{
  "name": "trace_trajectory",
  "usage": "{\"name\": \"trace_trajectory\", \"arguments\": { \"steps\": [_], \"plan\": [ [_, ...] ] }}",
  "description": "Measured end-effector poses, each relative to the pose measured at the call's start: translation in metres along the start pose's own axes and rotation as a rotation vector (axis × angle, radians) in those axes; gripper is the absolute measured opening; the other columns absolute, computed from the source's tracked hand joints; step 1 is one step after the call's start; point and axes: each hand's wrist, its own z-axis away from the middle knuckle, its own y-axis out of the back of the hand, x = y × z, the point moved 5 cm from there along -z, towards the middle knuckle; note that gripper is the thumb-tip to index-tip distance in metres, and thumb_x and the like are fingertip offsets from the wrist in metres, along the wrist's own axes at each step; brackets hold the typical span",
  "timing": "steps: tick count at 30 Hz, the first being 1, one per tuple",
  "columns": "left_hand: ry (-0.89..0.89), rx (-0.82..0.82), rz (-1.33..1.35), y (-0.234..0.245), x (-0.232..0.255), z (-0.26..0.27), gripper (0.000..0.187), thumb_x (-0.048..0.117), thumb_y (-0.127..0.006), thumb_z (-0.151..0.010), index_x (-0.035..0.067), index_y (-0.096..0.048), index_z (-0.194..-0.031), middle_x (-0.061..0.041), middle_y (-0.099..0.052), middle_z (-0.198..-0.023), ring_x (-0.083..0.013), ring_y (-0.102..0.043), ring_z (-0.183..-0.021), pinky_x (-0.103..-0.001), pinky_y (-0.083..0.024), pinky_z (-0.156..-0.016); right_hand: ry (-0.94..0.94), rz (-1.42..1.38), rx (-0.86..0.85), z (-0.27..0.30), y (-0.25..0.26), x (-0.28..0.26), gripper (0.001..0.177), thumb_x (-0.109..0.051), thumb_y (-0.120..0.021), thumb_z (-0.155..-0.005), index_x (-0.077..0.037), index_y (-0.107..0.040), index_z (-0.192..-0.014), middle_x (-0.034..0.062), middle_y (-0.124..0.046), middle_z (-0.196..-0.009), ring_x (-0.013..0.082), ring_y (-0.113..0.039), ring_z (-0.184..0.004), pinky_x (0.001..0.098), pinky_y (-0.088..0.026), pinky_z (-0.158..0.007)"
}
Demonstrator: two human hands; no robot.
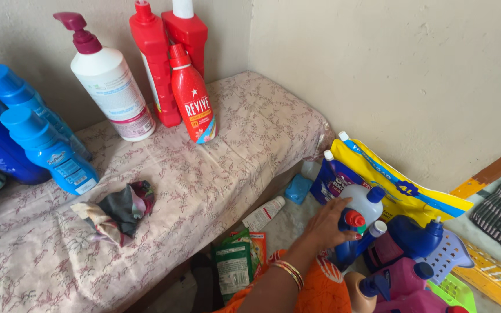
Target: The person wipes several plastic bottles of cleaning products with a cloth. They handle a red bottle, a smaller red bottle, and a blue bottle one at a time, wiping the surfaces and then placing them back on a cloth-covered surface.
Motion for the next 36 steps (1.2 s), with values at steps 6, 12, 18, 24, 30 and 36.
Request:
{"name": "trace_trajectory", "arguments": {
  "steps": [6,12,18,24,30,36],
  "plan": [
    [-0.049,0.072,0.083,-0.012,-0.002,0.006,0.083,0.028,-0.089,-0.073,0.014,-0.049,-0.145,-0.017,-0.052,-0.15,-0.0396,-0.052,-0.136,-0.049,-0.044,-0.109,0.04,0.007,-0.001,-0.011,0.0,-0.013,0.056,-0.044,-0.056,-0.101,0.004,-0.064,-0.128,0.0158,-0.069,-0.125,0.0209,-0.062,-0.118,0.0322,-0.046,-0.101],
    [0.073,0.022,0.067,-0.001,-0.01,0.007,0.065,0.026,-0.087,-0.076,0.012,-0.052,-0.129,-0.017,-0.066,-0.13,-0.0419,-0.061,-0.121,-0.052,-0.05,-0.099,0.084,0.002,-0.008,-0.011,-0.004,-0.022,0.06,-0.047,-0.055,-0.101,0.005,-0.063,-0.13,0.0164,-0.068,-0.127,0.021,-0.061,-0.119,0.0321,-0.045,-0.102],
    [-0.021,0.178,0.112,0.006,-0.005,0.013,0.061,0.023,-0.085,-0.078,0.011,-0.056,-0.13,-0.019,-0.064,-0.134,-0.0417,-0.061,-0.124,-0.05,-0.051,-0.101,0.164,-0.006,0.023,-0.015,0.009,-0.038,0.063,-0.049,-0.054,-0.101,0.006,-0.062,-0.132,0.017,-0.068,-0.128,0.021,-0.06,-0.121,0.0319,-0.043,-0.102],
    [0.283,0.201,0.151,0.011,-0.025,0.022,0.065,0.035,-0.08,-0.083,0.005,-0.054,-0.135,-0.024,-0.072,-0.119,-0.0442,-0.066,-0.114,-0.052,-0.05,-0.098,0.338,-0.124,0.169,-0.018,0.025,-0.071,0.067,-0.052,-0.053,-0.101,0.006,-0.061,-0.134,0.0176,-0.067,-0.13,0.0211,-0.059,-0.123,0.0318,-0.042,-0.103],
    [0.372,0.237,0.17,0.024,-0.032,0.028,0.078,0.038,-0.082,-0.08,0.009,-0.049,-0.144,-0.028,-0.067,-0.12,-0.0474,-0.062,-0.117,-0.052,-0.049,-0.101,0.106,-0.354,0.254,-0.076,0.024,-0.046,0.071,-0.054,-0.052,-0.101,0.007,-0.06,-0.135,0.0182,-0.067,-0.132,0.0211,-0.058,-0.124,0.0316,-0.041,-0.104],
    [0.421,0.24,0.213,0.04,-0.031,0.041,0.08,0.041,-0.082,-0.081,0.011,-0.049,-0.147,-0.031,-0.059,-0.133,-0.0499,-0.055,-0.126,-0.052,-0.045,-0.107,-0.339,-0.3,-0.011,-0.101,-0.034,0.009,0.076,-0.059,-0.049,-0.107,0.011,-0.066,-0.131,0.0372,-0.064,-0.123,0.0476,-0.058,-0.12,0.0522,-0.045,-0.099]
  ]
}}
